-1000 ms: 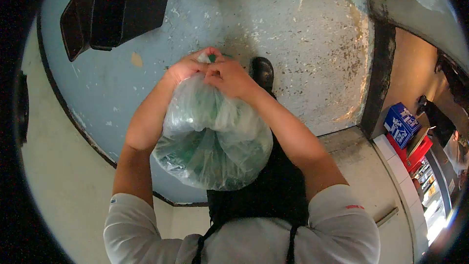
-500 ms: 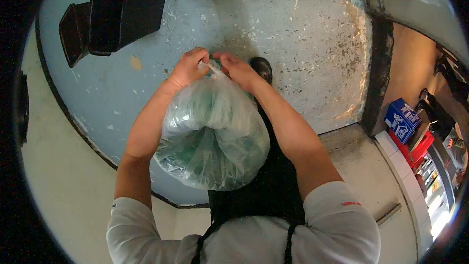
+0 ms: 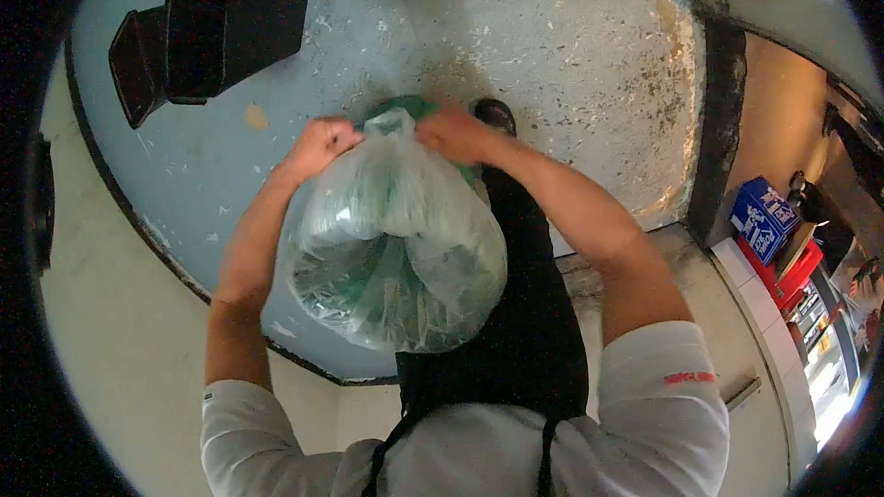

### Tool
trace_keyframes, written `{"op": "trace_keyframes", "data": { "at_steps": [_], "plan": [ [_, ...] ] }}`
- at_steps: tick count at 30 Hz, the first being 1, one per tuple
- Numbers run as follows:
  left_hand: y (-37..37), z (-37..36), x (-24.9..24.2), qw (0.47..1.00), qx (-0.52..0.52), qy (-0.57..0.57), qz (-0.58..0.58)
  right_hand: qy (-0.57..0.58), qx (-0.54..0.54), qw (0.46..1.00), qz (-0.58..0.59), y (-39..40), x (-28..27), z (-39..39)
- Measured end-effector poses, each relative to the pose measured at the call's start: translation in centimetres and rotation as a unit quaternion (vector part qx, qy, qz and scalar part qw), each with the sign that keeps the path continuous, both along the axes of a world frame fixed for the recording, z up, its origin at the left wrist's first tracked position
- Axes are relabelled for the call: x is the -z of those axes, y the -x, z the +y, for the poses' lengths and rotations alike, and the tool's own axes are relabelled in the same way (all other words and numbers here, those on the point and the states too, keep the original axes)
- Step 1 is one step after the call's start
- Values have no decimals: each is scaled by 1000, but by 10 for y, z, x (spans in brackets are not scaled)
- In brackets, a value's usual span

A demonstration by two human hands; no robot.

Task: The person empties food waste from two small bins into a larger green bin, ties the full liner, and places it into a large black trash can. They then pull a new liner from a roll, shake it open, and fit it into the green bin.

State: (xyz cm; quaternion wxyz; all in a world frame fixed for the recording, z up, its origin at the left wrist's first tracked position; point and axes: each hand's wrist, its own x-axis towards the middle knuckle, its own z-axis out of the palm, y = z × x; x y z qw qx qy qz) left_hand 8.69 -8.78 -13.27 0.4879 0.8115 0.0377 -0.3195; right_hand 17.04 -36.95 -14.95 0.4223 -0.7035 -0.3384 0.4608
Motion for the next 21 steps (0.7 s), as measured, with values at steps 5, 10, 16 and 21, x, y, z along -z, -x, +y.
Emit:
{"op": "trace_keyframes", "data": {
  "at_steps": [5,10,16,21],
  "plan": [
    [18,20,10,972,-11,35,231,11,45,995,86,63,21,-27],
    [-28,-35,-16,969,-21,157,190,28,32,986,161,66,22,-21],
    [-32,-80,16,921,-34,232,311,71,57,994,54,60,11,-22],
    [-32,-78,20,953,148,30,261,98,134,980,111,30,-10,-10]
  ]
}}
